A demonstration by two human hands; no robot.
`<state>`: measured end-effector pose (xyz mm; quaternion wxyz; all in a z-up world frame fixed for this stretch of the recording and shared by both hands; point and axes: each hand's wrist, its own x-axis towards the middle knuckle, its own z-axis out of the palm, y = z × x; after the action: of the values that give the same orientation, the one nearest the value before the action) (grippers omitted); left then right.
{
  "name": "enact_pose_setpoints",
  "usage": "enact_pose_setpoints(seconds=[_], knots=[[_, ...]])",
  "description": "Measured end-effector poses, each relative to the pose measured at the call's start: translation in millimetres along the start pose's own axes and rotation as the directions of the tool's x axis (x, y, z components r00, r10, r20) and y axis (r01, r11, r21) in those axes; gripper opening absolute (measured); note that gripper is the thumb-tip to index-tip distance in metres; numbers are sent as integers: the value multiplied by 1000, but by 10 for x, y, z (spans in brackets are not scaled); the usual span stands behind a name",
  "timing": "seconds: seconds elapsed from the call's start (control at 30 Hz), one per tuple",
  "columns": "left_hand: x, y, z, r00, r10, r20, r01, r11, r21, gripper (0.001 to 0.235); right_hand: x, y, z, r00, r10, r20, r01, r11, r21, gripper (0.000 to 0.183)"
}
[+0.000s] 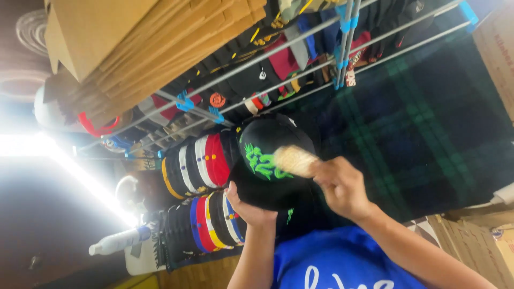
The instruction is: The person uses a wooden brush to clean several black baseball caps one at a time. They hold each cap with the left hand and brush the front, sides, and brim with the right hand, then place the cap back on the table before picking up the next one.
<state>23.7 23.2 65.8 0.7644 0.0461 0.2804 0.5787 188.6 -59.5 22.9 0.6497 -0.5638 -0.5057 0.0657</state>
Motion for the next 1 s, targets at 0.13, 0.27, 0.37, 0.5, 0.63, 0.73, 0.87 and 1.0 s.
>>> enact_pose_setpoints(seconds=[0.13,0.27,0.37,0.5,0.63,0.73,0.87,1.0], knots=[[28,41,20,995,-37,92,45,995,-92,49,-270,440,-9,971,-199,130,212,973,-92,16],[152,185,-279,998,41,-46,-39,998,40,70,-691,957,-318,974,226,11,-220,956,-192,15],[77,151,-171,998,38,-60,-35,999,39,70,-383,679,-372,983,178,44,-169,972,-163,15],[-60,-37,60,999,-33,9,33,999,14,64,149,-236,-70,971,-165,171,181,980,-81,5],[234,-77,-823,998,-65,-13,65,998,18,53,321,-514,60,898,-274,345,371,892,-258,18],[-11,80,-155,992,-31,122,34,999,-27,68,191,-129,-177,833,-423,357,513,831,-214,18],[76,288,-538,988,0,153,9,998,-61,67,-122,663,-658,923,-219,316,281,945,-166,15],[11,273,-564,994,-1,108,8,998,-58,61,-129,478,-620,990,-50,129,54,998,-29,19]])
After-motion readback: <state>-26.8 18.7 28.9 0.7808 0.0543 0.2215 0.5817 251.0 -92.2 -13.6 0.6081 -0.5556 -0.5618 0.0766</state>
